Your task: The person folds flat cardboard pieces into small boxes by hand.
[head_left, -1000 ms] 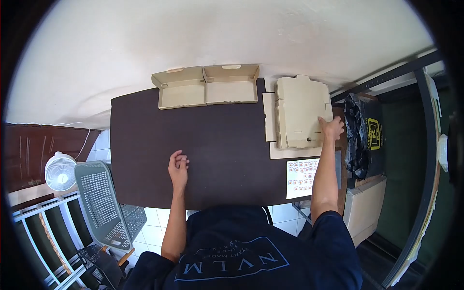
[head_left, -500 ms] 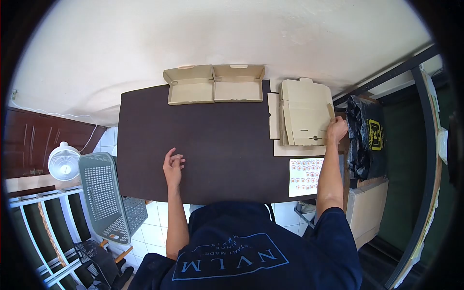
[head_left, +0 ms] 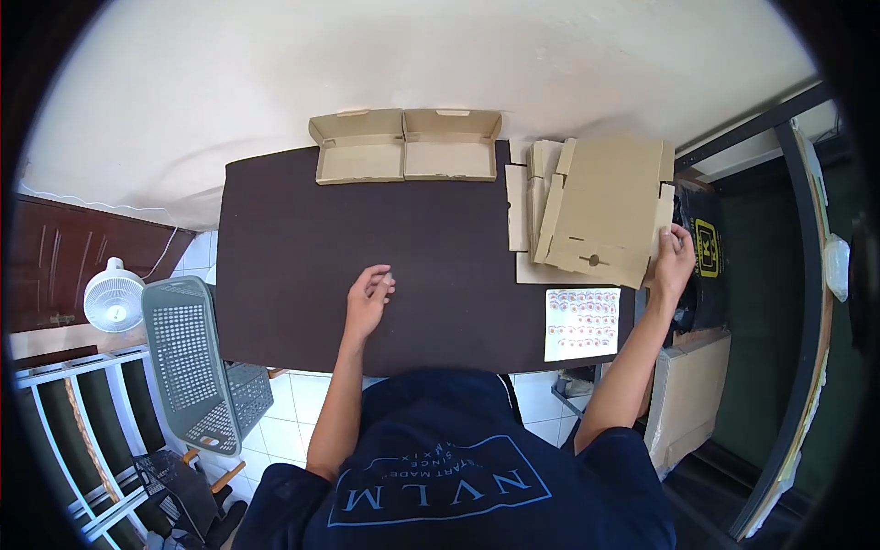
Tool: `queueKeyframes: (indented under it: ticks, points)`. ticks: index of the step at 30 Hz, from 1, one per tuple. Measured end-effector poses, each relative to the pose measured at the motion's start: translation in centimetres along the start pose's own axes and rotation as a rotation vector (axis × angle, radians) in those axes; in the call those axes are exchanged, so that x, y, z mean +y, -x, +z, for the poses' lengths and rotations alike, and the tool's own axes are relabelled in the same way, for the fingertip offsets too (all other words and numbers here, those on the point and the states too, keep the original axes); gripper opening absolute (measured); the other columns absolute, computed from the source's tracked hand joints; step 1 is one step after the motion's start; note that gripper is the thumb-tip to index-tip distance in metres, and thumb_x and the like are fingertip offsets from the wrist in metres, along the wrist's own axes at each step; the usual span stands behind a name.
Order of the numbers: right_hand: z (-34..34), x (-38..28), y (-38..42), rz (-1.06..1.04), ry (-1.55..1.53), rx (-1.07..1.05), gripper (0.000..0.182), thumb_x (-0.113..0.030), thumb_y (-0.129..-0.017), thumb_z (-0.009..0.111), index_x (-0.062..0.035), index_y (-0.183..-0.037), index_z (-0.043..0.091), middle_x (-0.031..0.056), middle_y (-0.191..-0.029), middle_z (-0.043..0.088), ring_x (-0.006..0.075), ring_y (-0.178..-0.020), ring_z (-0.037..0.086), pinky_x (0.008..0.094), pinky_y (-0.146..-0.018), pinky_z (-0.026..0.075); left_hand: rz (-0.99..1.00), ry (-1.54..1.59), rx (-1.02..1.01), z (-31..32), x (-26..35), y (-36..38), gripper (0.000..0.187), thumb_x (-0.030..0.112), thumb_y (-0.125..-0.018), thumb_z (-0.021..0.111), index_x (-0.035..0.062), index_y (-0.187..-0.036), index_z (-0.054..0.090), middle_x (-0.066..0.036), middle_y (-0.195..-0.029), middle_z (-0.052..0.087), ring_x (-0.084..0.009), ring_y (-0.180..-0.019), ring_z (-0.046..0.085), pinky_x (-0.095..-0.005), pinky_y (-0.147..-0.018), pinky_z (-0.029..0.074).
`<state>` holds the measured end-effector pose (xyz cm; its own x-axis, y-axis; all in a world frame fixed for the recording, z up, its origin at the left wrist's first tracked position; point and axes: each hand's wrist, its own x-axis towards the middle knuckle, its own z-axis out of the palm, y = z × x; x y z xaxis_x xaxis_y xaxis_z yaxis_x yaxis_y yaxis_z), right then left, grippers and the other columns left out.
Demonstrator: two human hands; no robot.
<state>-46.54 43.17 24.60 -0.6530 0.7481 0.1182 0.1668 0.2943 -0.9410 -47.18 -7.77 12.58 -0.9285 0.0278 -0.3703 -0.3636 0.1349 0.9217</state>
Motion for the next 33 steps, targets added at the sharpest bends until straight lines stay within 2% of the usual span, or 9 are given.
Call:
queueKeyframes:
  ticks: [4,9,13,17,23,26,28,30,33]
  points:
    - [-0.5,-4.3,4.4,0.066,-0.253,-0.082,0.021,-0.004,-0.098,0.062,0.003,-0.118,0.06,0.0084,-0.097,0.071,0.0093,-0.086,0.063,0.0225,-0.078,0.05,-0.002,-0.011,-0.126,2.5,2.7,0.4,0.039,0.03,-0.106,0.052,0.0027,-0.134,0.058,-0.013,-0.112,0.068,-0.016,-0.1,0.065,-0.0283,-0.08,0.054]
    - [5.2,-2.2,11.1,0.202,-0.335,-0.358,0.02,-0.005,-0.097,0.063,-0.0023,-0.116,0.059,0.0065,-0.098,0.07,0.0105,-0.09,0.062,0.0245,-0.085,0.048,0.203,0.664,-0.424,3.0,4.6,1.8,0.052,0.037,-0.108,0.047,-0.0027,-0.142,0.047,-0.01,-0.111,0.062,-0.0135,-0.104,0.061,-0.031,-0.082,0.054]
    - [12.0,2.7,17.4,0.394,-0.385,-0.49,0.019,-0.005,-0.097,0.064,-0.0066,-0.114,0.058,0.0015,-0.088,0.066,0.0083,-0.081,0.057,0.0242,-0.079,0.046,0.059,0.297,-0.084,-0.1,1.4,1.4,0.038,0.009,-0.101,0.057,-0.0011,-0.137,0.05,-0.003,-0.085,0.059,-0.0084,-0.066,0.059,-0.0236,-0.054,0.048]
    - [16.3,8.0,21.0,0.459,-0.233,-0.637,0.014,-0.008,-0.097,0.065,-0.0062,-0.109,0.059,-0.0022,-0.076,0.061,0.0058,-0.069,0.051,0.0238,-0.065,0.043,0.179,0.041,0.078,-3.7,-5.6,0.9,0.036,0.006,-0.1,0.057,-0.003,-0.134,0.052,-0.001,-0.082,0.058,-0.0083,-0.062,0.055,-0.0228,-0.059,0.047]
    - [16.2,9.4,22.3,0.338,0.252,-0.741,0.024,0.002,-0.092,0.06,-0.0059,-0.114,0.06,0.0032,-0.082,0.065,0.0094,-0.077,0.063,0.0273,-0.068,0.05,-0.031,-0.336,0.145,-4.9,-5.6,4.4,0.034,-0.002,-0.096,0.055,0.0053,-0.128,0.061,-0.006,-0.089,0.061,-0.0159,-0.079,0.061,-0.0272,-0.075,0.049]
    - [14.3,8.8,22.0,0.449,-0.024,-0.848,0.028,0.006,-0.091,0.056,-0.0045,-0.117,0.059,0.0088,-0.098,0.067,0.0157,-0.081,0.067,0.0339,-0.073,0.054,0.332,-0.635,0.098,-5.6,-7.3,6.4,0.042,-0.008,-0.089,0.054,0.0108,-0.124,0.066,-0.015,-0.112,0.061,-0.03,-0.107,0.057,-0.0362,-0.091,0.046]
    - [13.2,9.7,22.0,0.406,-0.043,-0.967,0.032,0.008,-0.087,0.057,-0.0032,-0.117,0.062,0.0127,-0.108,0.063,0.0242,-0.087,0.066,0.0399,-0.08,0.054,0.292,-0.755,0.017,-5.8,-7.3,7.5,0.046,-0.008,-0.087,0.055,0.0179,-0.122,0.069,-0.014,-0.128,0.054,-0.0355,-0.124,0.043,-0.0433,-0.102,0.037]
    - [12.1,9.5,22.8,-0.385,0.457,-0.98,0.036,0.009,-0.082,0.06,-0.0049,-0.115,0.068,0.0145,-0.11,0.06,0.0319,-0.097,0.061,0.0421,-0.087,0.052,0.308,-0.776,0.037,-5.8,-8.2,8.1,0.043,-0.004,-0.087,0.059,0.0211,-0.119,0.072,-0.014,-0.131,0.052,-0.036,-0.126,0.041,-0.0465,-0.103,0.035]
    - [11.6,8.1,23.7,-0.381,0.514,-0.985,0.037,0.004,-0.08,0.066,-0.0105,-0.113,0.074,0.0152,-0.119,0.056,0.034,-0.107,0.055,0.0426,-0.089,0.051,0.384,-0.835,0.041,-5.8,-8.3,8.3,0.037,0.004,-0.087,0.067,0.0216,-0.119,0.073,-0.014,-0.131,0.052,-0.0357,-0.126,0.042,-0.0455,-0.103,0.035]
